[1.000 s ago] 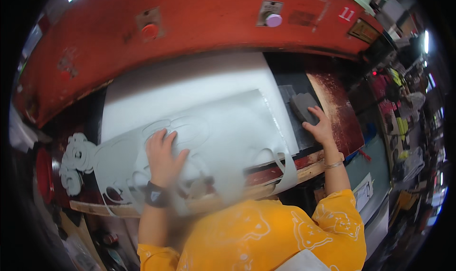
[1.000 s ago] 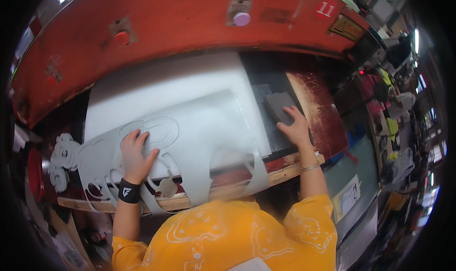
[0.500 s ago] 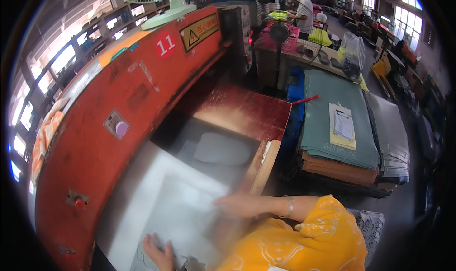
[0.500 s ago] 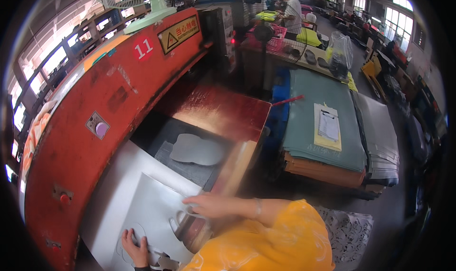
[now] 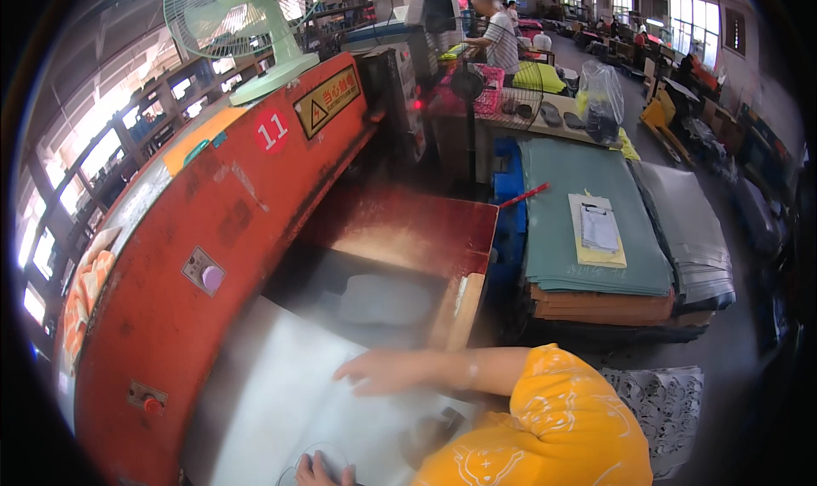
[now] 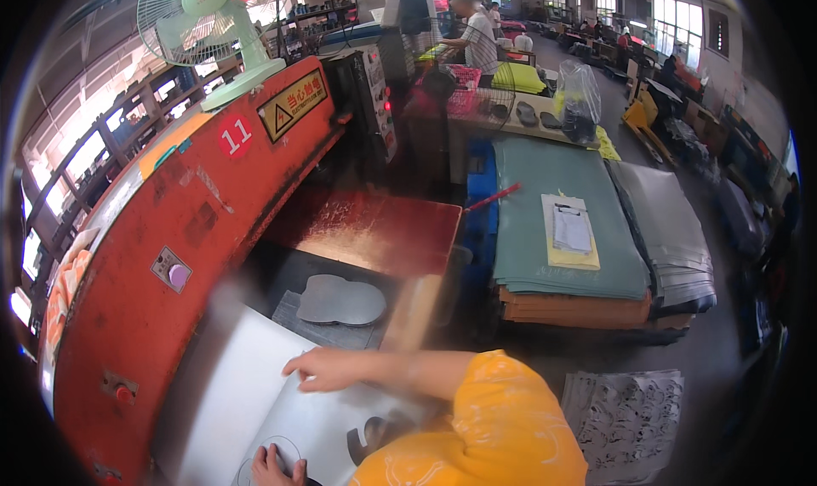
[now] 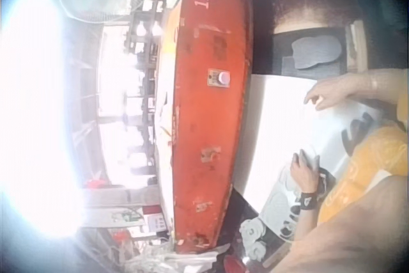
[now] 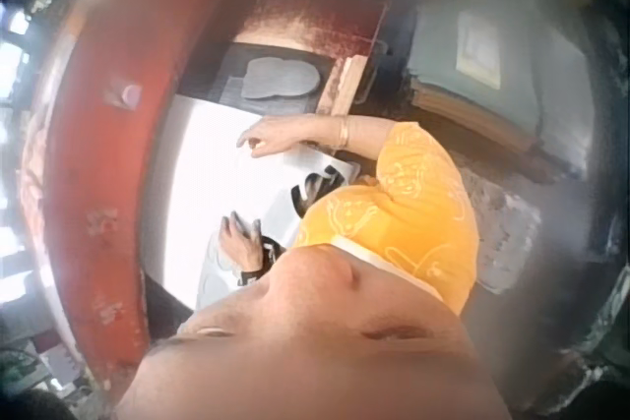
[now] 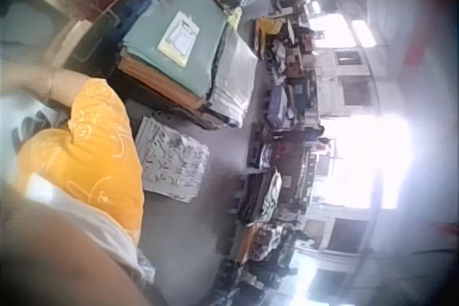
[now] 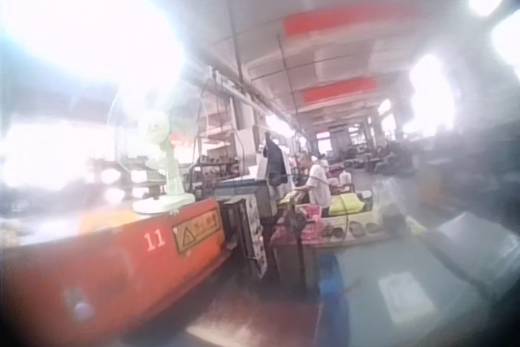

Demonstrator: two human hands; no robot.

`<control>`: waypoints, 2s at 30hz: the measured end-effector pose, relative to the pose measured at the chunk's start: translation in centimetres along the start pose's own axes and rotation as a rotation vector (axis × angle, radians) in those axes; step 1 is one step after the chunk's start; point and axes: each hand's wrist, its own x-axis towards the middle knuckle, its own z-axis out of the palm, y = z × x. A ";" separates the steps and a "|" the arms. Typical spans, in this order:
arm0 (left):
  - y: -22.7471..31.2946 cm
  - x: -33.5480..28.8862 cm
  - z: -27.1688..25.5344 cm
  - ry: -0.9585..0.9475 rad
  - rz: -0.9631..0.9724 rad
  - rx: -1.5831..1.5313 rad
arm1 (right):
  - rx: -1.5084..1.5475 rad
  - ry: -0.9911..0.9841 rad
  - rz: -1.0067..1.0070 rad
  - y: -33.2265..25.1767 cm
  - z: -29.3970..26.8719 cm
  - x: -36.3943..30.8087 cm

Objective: The person repeatedly rubs a gray shoe insole against a white sheet on a red machine, then removes cut-out shapes from the sheet and places them aside. The person continues the cycle by feeding new sheets and rubbing additional insoles.

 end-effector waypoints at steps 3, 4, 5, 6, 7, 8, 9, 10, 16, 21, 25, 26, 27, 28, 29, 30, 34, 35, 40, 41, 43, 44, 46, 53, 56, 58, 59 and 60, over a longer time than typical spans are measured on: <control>0.2 -0.7 1.1 0.093 -0.005 -0.002 | -0.312 -0.019 -0.136 -0.2 3.9 4.4; 0.1 -0.9 1.4 0.101 -0.020 -0.009 | -0.433 -0.048 -0.109 -0.1 5.1 5.2; 0.0 -1.0 1.5 0.115 -0.038 -0.015 | -0.549 -0.059 -0.118 -0.1 6.0 6.1; -0.1 -1.0 1.5 0.126 -0.037 0.001 | -0.642 -0.029 -0.115 -0.1 6.7 6.7; -0.2 -1.2 1.4 0.117 -0.048 -0.009 | -0.620 -0.008 -0.084 -0.1 7.1 7.1; -0.2 -1.3 1.3 0.105 -0.058 -0.020 | -0.608 -0.026 -0.022 -0.2 7.3 7.4; 0.0 -1.4 1.2 0.092 -0.071 -0.033 | -0.589 -0.013 0.016 -0.3 7.4 7.3; 0.3 -1.8 1.2 0.080 -0.073 -0.079 | -0.649 -0.050 0.010 -0.3 7.3 7.0; 3.9 -2.5 0.6 -0.060 -0.075 0.005 | -0.577 -0.106 0.058 0.2 6.4 2.7; 5.1 0.1 -1.3 -0.152 -0.029 0.030 | -0.598 -0.094 -0.120 -1.0 5.8 4.6; 2.9 0.7 -1.5 -0.145 -0.151 -0.111 | -0.429 -0.043 -0.361 -3.9 6.8 6.7; 2.2 0.8 -0.9 0.137 -0.026 -0.099 | -0.368 -0.049 -0.417 -4.7 7.5 7.0; 1.3 0.7 -0.1 0.100 -0.128 -0.227 | -0.310 -0.054 -0.465 -5.2 8.2 7.1; 0.4 0.6 0.5 0.121 -0.198 -0.330 | -0.301 -0.113 -0.535 -5.6 9.1 7.1; -0.5 0.2 1.1 0.078 -0.292 -0.438 | -0.296 -0.174 -0.599 -5.8 10.2 6.9; -1.8 -0.3 0.9 0.112 -0.227 -0.293 | -0.236 -0.161 -0.729 -5.8 11.2 6.9; -3.5 -2.5 0.7 0.537 -0.638 -1.600 | -0.218 -0.277 -0.710 -4.5 15.6 7.0; -3.6 -3.0 0.7 0.535 -0.634 -1.538 | -0.153 -0.170 -0.757 -3.6 15.8 7.2; -4.3 -4.0 1.3 0.329 -0.797 -1.065 | -0.057 -0.136 -0.675 -1.3 16.6 7.9; -4.4 -4.0 1.2 0.338 -0.784 -1.065 | -0.100 -0.157 -0.656 -1.4 16.4 8.1; -4.6 -3.3 1.1 0.398 -0.718 -1.292 | -0.089 -0.181 -0.564 -2.0 15.7 8.2; -4.9 -3.0 0.8 0.397 -0.757 -1.433 | -0.089 -0.167 -0.574 -2.5 15.8 8.3; -4.4 -2.4 0.1 0.432 -0.761 -1.489 | -0.106 -0.103 -0.585 -3.5 15.6 8.6; -1.7 -2.2 -1.6 0.439 -0.679 -1.057 | -0.146 -0.167 -0.487 -4.1 15.4 9.7; -1.7 -2.5 -1.3 0.454 -0.768 -1.029 | -0.063 -0.146 -0.622 -3.9 16.0 10.0; -1.9 -2.7 -1.0 0.389 -0.781 -0.954 | -0.050 -0.142 -0.599 -4.0 16.8 9.8; -2.0 -2.7 -1.0 0.362 -0.785 -0.984 | -0.029 -0.126 -0.597 -4.1 17.1 9.6; -2.1 -2.6 -1.0 0.336 -0.786 -1.015 | -0.054 -0.179 -0.510 -4.2 17.3 9.6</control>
